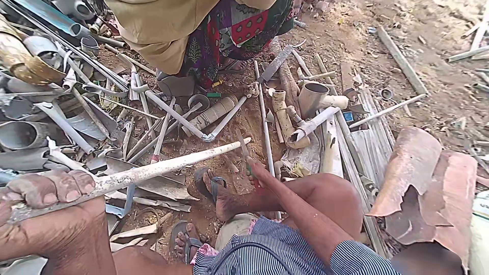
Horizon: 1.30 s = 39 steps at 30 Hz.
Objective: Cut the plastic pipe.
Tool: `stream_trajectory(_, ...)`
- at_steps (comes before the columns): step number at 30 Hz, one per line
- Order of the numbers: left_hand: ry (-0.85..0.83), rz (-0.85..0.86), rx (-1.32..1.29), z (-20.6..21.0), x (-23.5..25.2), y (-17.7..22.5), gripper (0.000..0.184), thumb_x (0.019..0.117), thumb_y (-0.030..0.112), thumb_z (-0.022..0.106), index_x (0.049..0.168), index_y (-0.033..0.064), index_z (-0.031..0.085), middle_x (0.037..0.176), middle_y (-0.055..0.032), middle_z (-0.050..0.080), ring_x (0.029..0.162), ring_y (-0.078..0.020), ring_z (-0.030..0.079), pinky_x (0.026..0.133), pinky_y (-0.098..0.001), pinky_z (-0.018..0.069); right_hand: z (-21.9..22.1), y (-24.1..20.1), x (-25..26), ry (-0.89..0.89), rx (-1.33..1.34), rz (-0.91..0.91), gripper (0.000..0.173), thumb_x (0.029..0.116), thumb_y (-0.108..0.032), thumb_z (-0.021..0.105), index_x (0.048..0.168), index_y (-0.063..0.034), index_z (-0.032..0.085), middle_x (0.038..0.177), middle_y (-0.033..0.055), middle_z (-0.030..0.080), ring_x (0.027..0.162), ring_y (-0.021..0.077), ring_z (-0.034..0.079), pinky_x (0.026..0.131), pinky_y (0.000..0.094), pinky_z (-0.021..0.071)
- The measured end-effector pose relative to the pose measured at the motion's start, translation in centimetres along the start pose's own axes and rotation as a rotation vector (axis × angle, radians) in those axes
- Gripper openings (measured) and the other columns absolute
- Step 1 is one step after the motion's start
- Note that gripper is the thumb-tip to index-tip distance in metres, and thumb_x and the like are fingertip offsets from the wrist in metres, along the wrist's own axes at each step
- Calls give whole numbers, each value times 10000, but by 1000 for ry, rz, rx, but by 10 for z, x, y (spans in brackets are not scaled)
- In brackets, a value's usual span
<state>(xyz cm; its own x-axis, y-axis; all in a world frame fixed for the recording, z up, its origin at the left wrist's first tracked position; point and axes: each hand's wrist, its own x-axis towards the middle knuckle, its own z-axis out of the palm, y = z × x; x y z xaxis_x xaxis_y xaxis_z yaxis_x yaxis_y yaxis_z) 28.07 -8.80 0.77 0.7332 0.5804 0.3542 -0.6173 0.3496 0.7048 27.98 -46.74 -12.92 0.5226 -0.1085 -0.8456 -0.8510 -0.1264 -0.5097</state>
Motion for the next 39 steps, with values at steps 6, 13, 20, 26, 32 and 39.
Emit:
stream_trajectory(6,87,-32,8,-4,-2,-2,574,1041,302,75,612,156,428,482,24,451,416,-101,496,449,-228,482,73,-10,-67,-214,-133,-278,451,1129,-375,248,945,-67,521,614,-24,435,456,74,440,467,239,447)
stream_trajectory(13,-19,12,-74,-5,-7,0,475,1041,286,266,641,140,478,526,15,476,441,-111,508,453,-242,483,28,-4,-18,-17,79,-24,482,1132,-454,235,982,-62,474,625,11,422,430,117,421,415,267,430)
stream_trajectory(20,-71,47,-32,13,-20,9,396,1027,251,370,667,137,488,548,7,502,447,-131,536,456,-267,510,31,-8,-43,-113,-13,-133,463,1133,-433,235,997,-61,475,622,3,433,431,101,426,428,250,434)
stream_trajectory(26,-34,57,-7,25,-29,13,382,1018,211,320,678,135,475,533,10,483,441,-131,521,463,-269,508,46,-8,-54,15,-51,-187,414,1144,-332,264,1053,-3,498,681,32,444,475,120,466,477,275,474)
stream_trajectory(32,-7,76,32,27,-26,12,374,1014,169,294,689,136,476,539,7,505,441,-133,541,463,-268,525,36,0,-79,-185,30,-206,302,1109,-252,357,1309,-38,427,746,26,485,523,125,532,506,300,537)
stream_trajectory(39,-50,95,12,38,-36,20,321,994,171,415,689,130,506,552,5,514,456,-138,550,474,-272,526,46,19,-99,-251,249,-258,368,1100,-177,392,1442,-53,340,794,67,611,538,157,616,519,315,580)
